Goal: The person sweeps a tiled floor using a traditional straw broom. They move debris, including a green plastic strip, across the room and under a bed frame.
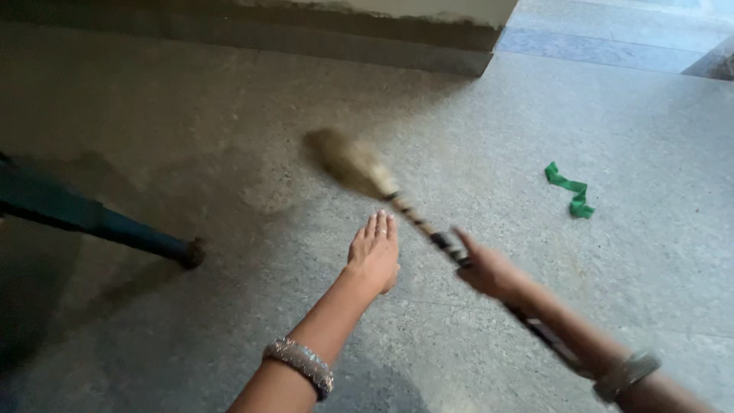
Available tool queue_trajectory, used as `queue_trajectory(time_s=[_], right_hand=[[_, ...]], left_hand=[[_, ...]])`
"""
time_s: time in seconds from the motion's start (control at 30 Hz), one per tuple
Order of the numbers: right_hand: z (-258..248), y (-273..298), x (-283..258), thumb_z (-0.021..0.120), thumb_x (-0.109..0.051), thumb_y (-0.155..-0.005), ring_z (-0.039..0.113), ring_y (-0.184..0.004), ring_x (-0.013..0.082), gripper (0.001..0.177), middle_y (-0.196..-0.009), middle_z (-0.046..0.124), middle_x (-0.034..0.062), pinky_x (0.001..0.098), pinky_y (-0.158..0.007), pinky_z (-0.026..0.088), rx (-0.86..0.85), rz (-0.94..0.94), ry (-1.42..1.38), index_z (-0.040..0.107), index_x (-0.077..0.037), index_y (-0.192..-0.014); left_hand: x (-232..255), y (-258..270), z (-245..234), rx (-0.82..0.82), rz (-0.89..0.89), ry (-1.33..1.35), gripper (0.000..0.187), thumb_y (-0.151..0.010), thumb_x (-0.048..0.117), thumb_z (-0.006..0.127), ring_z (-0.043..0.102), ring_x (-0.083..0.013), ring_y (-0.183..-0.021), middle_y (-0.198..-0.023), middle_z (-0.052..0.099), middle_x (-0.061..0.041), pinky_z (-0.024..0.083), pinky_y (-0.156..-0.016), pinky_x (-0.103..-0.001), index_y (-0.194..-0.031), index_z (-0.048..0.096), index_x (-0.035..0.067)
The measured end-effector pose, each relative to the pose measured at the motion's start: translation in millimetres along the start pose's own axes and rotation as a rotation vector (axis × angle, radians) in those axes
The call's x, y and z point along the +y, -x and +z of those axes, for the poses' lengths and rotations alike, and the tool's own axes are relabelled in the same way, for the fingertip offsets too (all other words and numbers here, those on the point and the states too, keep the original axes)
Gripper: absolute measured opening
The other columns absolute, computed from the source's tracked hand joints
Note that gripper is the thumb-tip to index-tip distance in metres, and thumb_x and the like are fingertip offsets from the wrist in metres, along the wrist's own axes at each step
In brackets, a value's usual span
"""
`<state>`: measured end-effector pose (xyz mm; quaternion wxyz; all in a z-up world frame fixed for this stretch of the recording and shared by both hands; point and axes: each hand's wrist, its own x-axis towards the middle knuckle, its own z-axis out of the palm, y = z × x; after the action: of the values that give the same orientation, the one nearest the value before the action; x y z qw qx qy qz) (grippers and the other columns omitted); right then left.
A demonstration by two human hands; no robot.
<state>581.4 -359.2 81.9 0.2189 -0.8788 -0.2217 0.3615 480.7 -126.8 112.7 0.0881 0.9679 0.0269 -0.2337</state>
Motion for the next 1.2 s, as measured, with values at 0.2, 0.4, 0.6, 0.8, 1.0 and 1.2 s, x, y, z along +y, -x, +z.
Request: queue_trajectory(time_s=[0.2, 0.4, 0.6, 0.8, 1.0, 1.2], right_hand=[[43, 19, -21, 0.048, -0.027, -0.104, 0.065, -0.058, 0.0251, 0.036, -0.072, 0.069, 0.0118, 0.0454, -0.052, 0.047, -0.034, 0.116, 0.482, 0.056, -0.029, -0.139], [12, -1, -128, 0.047, -0.018, -0.101, 0.067, -0.058, 0.031, 0.04, -0.072, 0.069, 0.0155, 0.0492, -0.051, 0.047, 0.138, 0.18, 0.403, 0.057, -0.022, -0.14], [36, 19, -192, 0.047, -0.019, -0.099, 0.071, -0.069, 0.0386, 0.046, -0.08, 0.071, 0.0202, 0.053, -0.058, 0.052, -0.048, -0.032, 0.473, 0.05, -0.029, -0.144], [63, -25, -165, 0.055, -0.019, -0.092, 0.072, -0.077, 0.0377, 0.038, -0.087, 0.072, 0.0163, 0.0516, -0.061, 0.055, -0.021, 0.033, 0.545, 0.064, -0.029, -0.128], [18, -81, -219, 0.05, -0.023, -0.101, 0.072, -0.072, 0.0416, 0.033, -0.081, 0.073, 0.0219, 0.0544, -0.059, 0.052, 0.038, 0.039, 0.423, 0.057, -0.021, -0.133], [34, -80, -230, 0.052, -0.022, -0.098, 0.072, -0.074, 0.0419, 0.06, -0.08, 0.071, 0.0243, 0.0546, -0.062, 0.054, -0.28, -0.207, 0.385, 0.038, -0.041, -0.153]], left_hand=[[-23, 50, -16, -0.006, -0.041, 0.074, 0.095, -0.094, 0.031, 0.066, 0.013, -0.0369, -0.155, -0.167, 0.009, -0.026, 0.019, -0.123, -0.044, -0.159, 0.008, -0.007], [-60, 86, -29, -0.034, -0.125, 0.134, 0.094, -0.093, 0.027, 0.066, 0.013, -0.0362, -0.155, -0.167, 0.009, -0.027, 0.019, -0.123, -0.043, -0.158, 0.008, -0.008], [-88, 116, -50, -0.02, -0.168, 0.193, 0.089, -0.093, 0.021, 0.062, 0.014, -0.0365, -0.154, -0.167, 0.009, -0.026, 0.019, -0.122, -0.044, -0.158, 0.009, -0.007], [-124, 132, -57, -0.093, -0.234, 0.274, 0.087, -0.092, 0.019, 0.059, 0.01, -0.0363, -0.156, -0.167, 0.008, -0.027, 0.017, -0.124, -0.044, -0.157, 0.009, -0.007], [-156, 109, -44, -0.017, -0.361, 0.316, 0.084, -0.09, 0.013, 0.058, 0.012, -0.0369, -0.155, -0.166, 0.009, -0.028, 0.017, -0.122, -0.043, -0.157, 0.009, -0.008], [-163, 85, -73, -0.037, -0.439, 0.403, 0.086, -0.092, 0.017, 0.06, 0.013, -0.0375, -0.155, -0.166, 0.012, -0.029, 0.017, -0.124, -0.044, -0.157, 0.01, -0.008]])
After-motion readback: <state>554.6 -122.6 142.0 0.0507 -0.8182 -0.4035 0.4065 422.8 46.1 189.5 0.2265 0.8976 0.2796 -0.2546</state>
